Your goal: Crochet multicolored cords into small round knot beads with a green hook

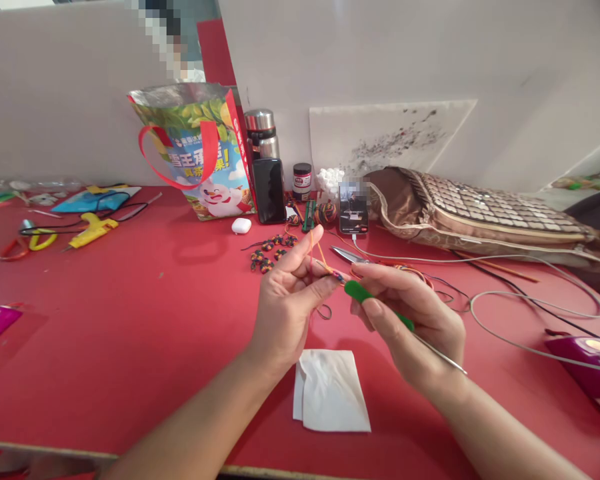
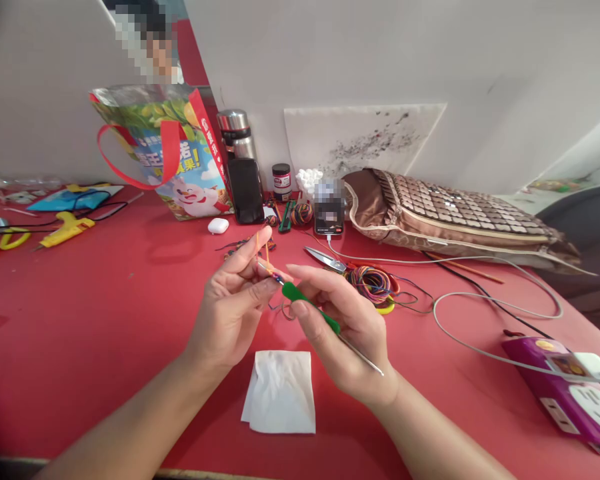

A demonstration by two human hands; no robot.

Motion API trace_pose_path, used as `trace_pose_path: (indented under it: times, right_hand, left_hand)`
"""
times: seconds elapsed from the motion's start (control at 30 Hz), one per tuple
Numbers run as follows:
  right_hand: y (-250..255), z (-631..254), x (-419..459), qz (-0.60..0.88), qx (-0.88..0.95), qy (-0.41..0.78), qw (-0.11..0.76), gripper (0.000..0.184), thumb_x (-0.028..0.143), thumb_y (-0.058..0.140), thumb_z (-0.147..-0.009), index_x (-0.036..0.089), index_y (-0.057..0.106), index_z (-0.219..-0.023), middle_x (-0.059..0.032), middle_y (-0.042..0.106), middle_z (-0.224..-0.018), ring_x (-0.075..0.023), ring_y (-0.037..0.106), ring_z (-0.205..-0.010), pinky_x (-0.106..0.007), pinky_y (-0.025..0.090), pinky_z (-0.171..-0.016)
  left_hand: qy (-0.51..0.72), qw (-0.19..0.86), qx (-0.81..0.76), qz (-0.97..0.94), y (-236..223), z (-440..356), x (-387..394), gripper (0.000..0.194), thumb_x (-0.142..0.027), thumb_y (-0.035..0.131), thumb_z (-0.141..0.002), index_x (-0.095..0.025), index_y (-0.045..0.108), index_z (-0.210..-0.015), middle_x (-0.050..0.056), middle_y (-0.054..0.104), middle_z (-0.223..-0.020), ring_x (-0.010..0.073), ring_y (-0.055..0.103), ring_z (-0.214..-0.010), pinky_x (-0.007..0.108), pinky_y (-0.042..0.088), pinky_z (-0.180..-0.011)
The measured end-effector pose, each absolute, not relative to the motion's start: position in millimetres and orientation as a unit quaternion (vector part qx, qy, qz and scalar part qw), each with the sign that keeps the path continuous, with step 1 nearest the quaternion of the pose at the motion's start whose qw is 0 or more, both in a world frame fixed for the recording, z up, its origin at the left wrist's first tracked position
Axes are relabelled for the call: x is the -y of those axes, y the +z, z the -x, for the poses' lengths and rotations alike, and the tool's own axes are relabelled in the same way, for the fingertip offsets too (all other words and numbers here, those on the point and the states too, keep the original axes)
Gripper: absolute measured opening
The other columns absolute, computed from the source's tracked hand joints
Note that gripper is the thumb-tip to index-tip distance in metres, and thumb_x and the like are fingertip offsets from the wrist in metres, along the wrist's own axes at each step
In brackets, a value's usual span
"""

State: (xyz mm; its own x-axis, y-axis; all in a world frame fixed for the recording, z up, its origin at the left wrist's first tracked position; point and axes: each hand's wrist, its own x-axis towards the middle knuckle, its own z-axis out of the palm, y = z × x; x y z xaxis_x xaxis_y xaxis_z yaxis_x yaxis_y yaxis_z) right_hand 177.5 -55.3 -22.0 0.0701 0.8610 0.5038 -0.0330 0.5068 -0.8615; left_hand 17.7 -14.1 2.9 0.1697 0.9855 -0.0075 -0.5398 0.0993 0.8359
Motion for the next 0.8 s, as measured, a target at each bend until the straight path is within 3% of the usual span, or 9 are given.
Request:
trace_pose_path:
  times: [0.13, 0.33, 0.5, 0.67, 0.8]
  right_hand:
    - [-17.6, -177.1, 53.0, 0.397, 0.619, 0.271, 0.621, 0.025, 0.029, 0.083, -0.097, 0.028, 0.084, -0.122, -0.0048, 0.079, -0.088, -0.0204, 0.071, -0.075, -0.034, 0.060, -0.067]
    - [-18.6, -176.2, 50.1, 0.395, 0.621, 0.255, 0.627, 0.017, 0.023, 0.078, -0.101, 0.030, 0.086, -0.114, -0.0031, 0.080, -0.084, -0.0175, 0.070, -0.068, -0.033, 0.060, -0.066]
    - [-27.6, -174.3, 50.2, 0.383, 0.550, 0.364, 0.647, 0.014, 0.032, 0.077, -0.103, 0.028, 0.087, -0.112, -0.0033, 0.076, -0.082, -0.0153, 0.064, -0.064, -0.030, 0.055, -0.058]
    - [-24.3, -168.6, 46.1, 0.349, 0.447, 0.478, 0.670, 0.020, 0.042, 0.087, -0.095, 0.023, 0.086, -0.100, 0.0019, 0.063, -0.062, -0.0107, 0.049, -0.050, -0.026, 0.044, -0.047]
    - [-17.2, -166.4, 44.2, 0.340, 0.413, 0.511, 0.673, 0.022, 0.043, 0.090, -0.091, 0.022, 0.084, -0.093, 0.0021, 0.063, -0.060, -0.0100, 0.049, -0.049, -0.025, 0.042, -0.047]
  left_hand:
    - [0.560, 0.658, -0.306, -0.400, -0.8, -18.1, 18.9, 0.063, -0.021, 0.094, -0.079, -0.033, 0.080, -0.139, -0.004, 0.066, -0.078, 0.0081, 0.056, -0.065, 0.021, 0.050, -0.061]
    - [0.558, 0.656, -0.298, -0.412, -0.2, -17.4, 20.2, 0.060, -0.023, 0.095, -0.080, -0.036, 0.081, -0.137, -0.003, 0.067, -0.079, 0.0103, 0.057, -0.068, 0.023, 0.052, -0.062]
    - [0.558, 0.662, -0.302, -0.399, 1.2, -18.3, 19.3, 0.059, -0.021, 0.095, -0.078, -0.033, 0.082, -0.135, -0.004, 0.065, -0.079, 0.0099, 0.057, -0.067, 0.023, 0.052, -0.062]
    - [0.564, 0.663, -0.303, -0.388, 1.9, -19.1, 19.2, 0.057, -0.020, 0.096, -0.076, -0.032, 0.084, -0.131, -0.005, 0.065, -0.079, 0.0079, 0.055, -0.065, 0.021, 0.050, -0.060]
    - [0.558, 0.665, -0.308, -0.389, 1.7, -19.0, 19.9, 0.060, -0.022, 0.096, -0.078, -0.033, 0.081, -0.135, -0.005, 0.067, -0.080, 0.0077, 0.056, -0.065, 0.021, 0.049, -0.061]
